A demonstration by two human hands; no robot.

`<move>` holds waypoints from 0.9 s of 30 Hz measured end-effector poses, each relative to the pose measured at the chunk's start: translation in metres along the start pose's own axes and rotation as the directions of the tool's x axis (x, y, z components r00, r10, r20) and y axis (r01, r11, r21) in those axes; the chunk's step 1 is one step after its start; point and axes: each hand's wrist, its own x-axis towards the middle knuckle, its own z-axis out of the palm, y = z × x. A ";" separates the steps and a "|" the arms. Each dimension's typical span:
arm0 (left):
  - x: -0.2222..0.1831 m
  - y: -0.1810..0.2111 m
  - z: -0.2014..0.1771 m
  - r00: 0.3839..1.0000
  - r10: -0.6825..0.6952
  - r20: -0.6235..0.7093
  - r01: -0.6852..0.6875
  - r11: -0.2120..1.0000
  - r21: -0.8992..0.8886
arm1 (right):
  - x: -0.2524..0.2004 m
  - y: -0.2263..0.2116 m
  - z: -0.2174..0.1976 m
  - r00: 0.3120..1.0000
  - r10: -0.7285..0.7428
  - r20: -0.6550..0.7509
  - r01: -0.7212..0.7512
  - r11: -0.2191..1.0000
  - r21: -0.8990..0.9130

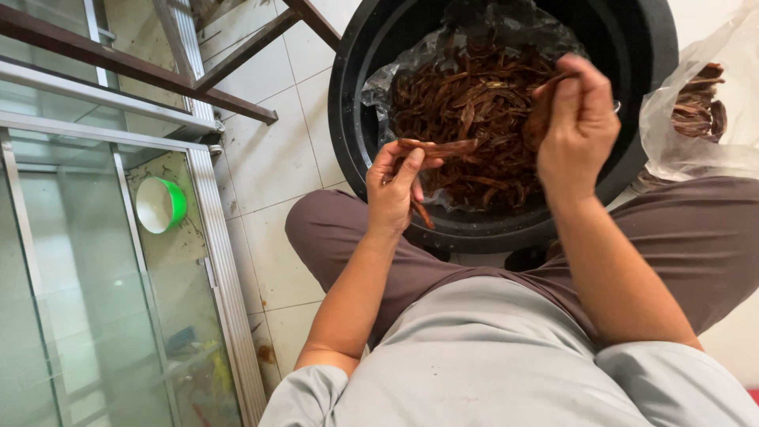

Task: The person sorts through dark brown, strip-like food items in a large black basin, picking them up by hand and placing some into a clear plastic bag.

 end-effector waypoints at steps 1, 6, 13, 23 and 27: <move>0.001 0.000 -0.004 1.000 -0.016 -0.010 0.015 1.000 -0.026 | 0.014 0.002 -0.009 0.969 -0.233 0.079 0.246 0.914 -0.324; 0.002 -0.016 -0.010 0.998 -0.065 -0.014 0.065 0.997 -0.045 | 0.000 -0.008 0.001 0.884 -0.045 0.465 0.320 0.784 -0.532; 0.018 -0.038 -0.011 0.980 -0.198 -0.009 0.186 0.934 -0.304 | -0.024 -0.040 0.035 0.888 0.263 0.377 -0.153 0.943 -0.296; 0.029 -0.040 0.007 0.991 -0.126 -0.033 0.112 0.951 -0.289 | -0.040 -0.033 0.041 0.757 0.196 0.624 0.053 0.932 -0.358; 0.025 -0.045 0.010 0.996 -0.077 0.047 0.082 0.992 -0.098 | -0.042 -0.035 0.048 0.753 0.383 0.535 -0.127 0.883 -0.452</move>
